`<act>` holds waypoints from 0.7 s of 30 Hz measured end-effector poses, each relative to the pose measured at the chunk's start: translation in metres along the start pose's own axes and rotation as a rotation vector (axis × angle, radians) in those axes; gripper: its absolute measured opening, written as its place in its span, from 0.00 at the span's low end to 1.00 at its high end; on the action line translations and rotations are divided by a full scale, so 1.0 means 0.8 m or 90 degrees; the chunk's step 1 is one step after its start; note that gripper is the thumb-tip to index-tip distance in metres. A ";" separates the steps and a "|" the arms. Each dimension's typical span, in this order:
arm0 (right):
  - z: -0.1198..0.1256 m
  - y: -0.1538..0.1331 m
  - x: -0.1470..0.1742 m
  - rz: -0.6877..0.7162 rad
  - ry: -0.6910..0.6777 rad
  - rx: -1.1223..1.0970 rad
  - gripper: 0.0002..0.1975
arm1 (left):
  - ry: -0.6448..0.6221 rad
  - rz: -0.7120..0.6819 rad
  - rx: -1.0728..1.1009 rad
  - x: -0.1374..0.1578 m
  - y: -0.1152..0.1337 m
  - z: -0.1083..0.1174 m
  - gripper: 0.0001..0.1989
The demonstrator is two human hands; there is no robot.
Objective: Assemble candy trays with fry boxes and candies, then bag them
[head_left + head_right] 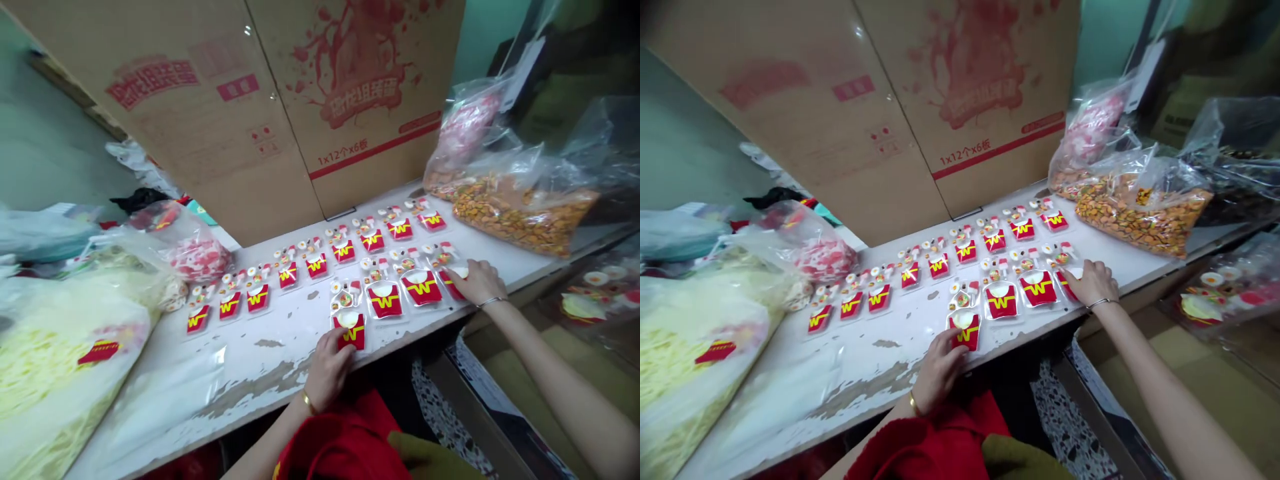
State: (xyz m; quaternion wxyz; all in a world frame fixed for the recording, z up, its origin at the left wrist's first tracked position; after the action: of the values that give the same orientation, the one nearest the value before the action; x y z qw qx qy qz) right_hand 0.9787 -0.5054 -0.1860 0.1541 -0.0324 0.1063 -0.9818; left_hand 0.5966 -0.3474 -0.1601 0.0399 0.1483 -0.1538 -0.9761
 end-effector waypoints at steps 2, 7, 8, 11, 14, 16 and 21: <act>-0.002 -0.011 0.019 0.023 0.000 0.001 0.38 | 0.020 0.012 0.000 0.029 -0.006 0.011 0.15; 0.015 -0.063 0.090 0.163 0.110 -0.047 0.40 | 0.061 0.040 -0.001 0.107 -0.023 0.038 0.13; 0.019 -0.082 0.110 0.238 0.132 -0.068 0.38 | 0.063 0.043 0.007 0.121 -0.026 0.043 0.12; 0.020 -0.150 0.177 0.571 0.079 -0.086 0.33 | 0.078 0.051 0.031 0.159 -0.036 0.060 0.14; 0.002 -0.217 0.247 0.848 -0.038 -0.014 0.42 | 0.144 0.139 0.028 0.197 -0.065 0.088 0.16; -0.014 -0.256 0.282 0.940 -0.085 0.031 0.49 | 0.194 0.261 -0.009 0.223 -0.094 0.113 0.13; -0.050 -0.328 0.311 1.049 -0.166 0.060 0.56 | 0.193 0.513 -0.133 0.284 -0.170 0.158 0.12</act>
State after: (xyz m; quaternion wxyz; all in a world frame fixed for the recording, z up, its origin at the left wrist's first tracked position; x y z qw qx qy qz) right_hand 0.6611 -0.3303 -0.1599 0.8351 -0.0514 0.0363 -0.5464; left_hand 0.3376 -0.2097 -0.1505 0.4538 0.2129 -0.0923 -0.8603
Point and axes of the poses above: each hand's wrist, its own x-axis away from the middle knuckle, its own z-axis out of the back of the hand, y = z × x, the point moved 1 cm from there along -x, towards the middle knuckle, and after that the axes turned 11 degrees about -z, right-handed, at the moved point
